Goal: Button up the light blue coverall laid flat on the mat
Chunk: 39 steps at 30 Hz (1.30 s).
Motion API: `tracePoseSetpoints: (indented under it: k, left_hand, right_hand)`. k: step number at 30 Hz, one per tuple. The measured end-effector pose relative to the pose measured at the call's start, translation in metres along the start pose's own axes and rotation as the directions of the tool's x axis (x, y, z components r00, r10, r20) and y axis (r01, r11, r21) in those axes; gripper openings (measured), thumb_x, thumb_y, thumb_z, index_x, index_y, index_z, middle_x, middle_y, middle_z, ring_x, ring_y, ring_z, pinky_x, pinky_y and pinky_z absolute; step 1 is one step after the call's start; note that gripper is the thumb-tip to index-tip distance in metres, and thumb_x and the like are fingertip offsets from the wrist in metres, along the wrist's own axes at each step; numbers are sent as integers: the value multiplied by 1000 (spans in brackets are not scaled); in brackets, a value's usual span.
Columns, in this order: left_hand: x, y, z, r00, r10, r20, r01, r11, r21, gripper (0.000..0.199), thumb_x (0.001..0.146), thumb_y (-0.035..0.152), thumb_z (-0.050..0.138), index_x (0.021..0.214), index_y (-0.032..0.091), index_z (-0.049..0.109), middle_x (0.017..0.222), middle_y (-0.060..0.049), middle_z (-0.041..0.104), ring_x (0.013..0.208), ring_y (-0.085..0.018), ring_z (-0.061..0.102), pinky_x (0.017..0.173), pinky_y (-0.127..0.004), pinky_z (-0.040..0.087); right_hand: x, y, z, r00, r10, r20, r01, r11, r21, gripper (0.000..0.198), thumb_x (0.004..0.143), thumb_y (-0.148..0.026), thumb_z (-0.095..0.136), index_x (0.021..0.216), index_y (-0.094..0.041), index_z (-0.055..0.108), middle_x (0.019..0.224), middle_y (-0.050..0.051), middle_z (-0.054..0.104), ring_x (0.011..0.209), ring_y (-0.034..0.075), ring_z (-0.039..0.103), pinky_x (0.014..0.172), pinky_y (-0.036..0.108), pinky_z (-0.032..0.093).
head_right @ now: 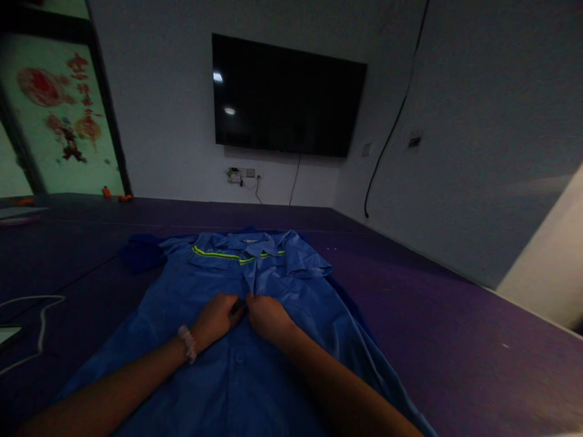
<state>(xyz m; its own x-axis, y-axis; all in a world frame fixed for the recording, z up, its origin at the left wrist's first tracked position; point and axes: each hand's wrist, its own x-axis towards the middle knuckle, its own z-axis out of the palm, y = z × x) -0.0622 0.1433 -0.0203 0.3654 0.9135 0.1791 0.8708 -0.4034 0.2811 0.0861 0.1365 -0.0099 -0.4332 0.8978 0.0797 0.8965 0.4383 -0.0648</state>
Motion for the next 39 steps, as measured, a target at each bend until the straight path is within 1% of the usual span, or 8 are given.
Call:
tracePoseSetpoints:
  k: [7,11,14,19,25,29,34,39]
  left_hand:
    - [1,-2,-2,1000,3,7,-2,996,-88,22,82,33,46,72,17,58,72,-5,63,70,-18,58,57,-25,33]
    - [0,-2,-5,1000,-5,22,10,981,-196,20,80,30,47,67,16,56,68,-3,61,63,-16,55,55,-25,32]
    - [-2,2,-5,998,13,57,5,952,-305,20,78,29,46,65,16,54,63,0,57,61,-13,53,54,-22,32]
    - [-12,16,-3,982,55,179,34,887,-460,31,75,39,50,56,16,47,51,5,46,49,-9,43,47,-20,30]
    - [-32,20,-10,906,63,419,242,736,-633,34,62,46,62,57,16,47,48,6,46,45,-7,38,42,-20,24]
    - [-41,18,-16,873,53,485,329,671,-664,35,60,46,64,62,17,45,47,7,47,39,-6,36,38,-19,19]
    - [-44,17,-17,871,49,490,328,683,-652,37,61,49,64,64,17,44,46,7,49,36,-5,34,34,-18,17]
    - [-46,15,-17,867,104,487,311,653,-691,35,63,45,64,62,18,41,46,7,50,33,-4,36,31,-16,19]
  right_hand:
    - [-2,8,1,999,36,-17,-34,996,81,23,84,-15,37,100,-13,54,89,13,66,81,21,63,65,26,41]
    - [-1,10,5,993,84,-78,-71,985,160,29,86,-14,35,109,-14,52,91,11,66,86,20,62,68,24,40]
    - [1,13,7,984,129,-119,-99,967,234,31,86,-12,33,109,-14,53,89,9,66,82,17,62,65,22,39]
    - [3,16,10,972,166,-164,-113,950,293,32,87,-11,29,108,-14,53,82,8,66,69,14,61,57,21,37]
    - [4,18,13,968,165,-187,-96,939,330,30,87,-12,30,105,-14,54,78,7,65,66,15,61,58,21,37]
    - [4,17,14,968,159,-193,-85,936,342,31,86,-13,32,107,-14,55,80,8,65,68,16,61,60,23,38]
    - [5,17,14,969,148,-195,-73,935,348,30,85,-12,33,105,-15,57,84,8,66,77,17,62,66,23,40]
    - [1,16,8,966,194,-170,-116,915,387,31,81,-14,43,110,-16,54,73,4,64,64,15,60,57,21,37]
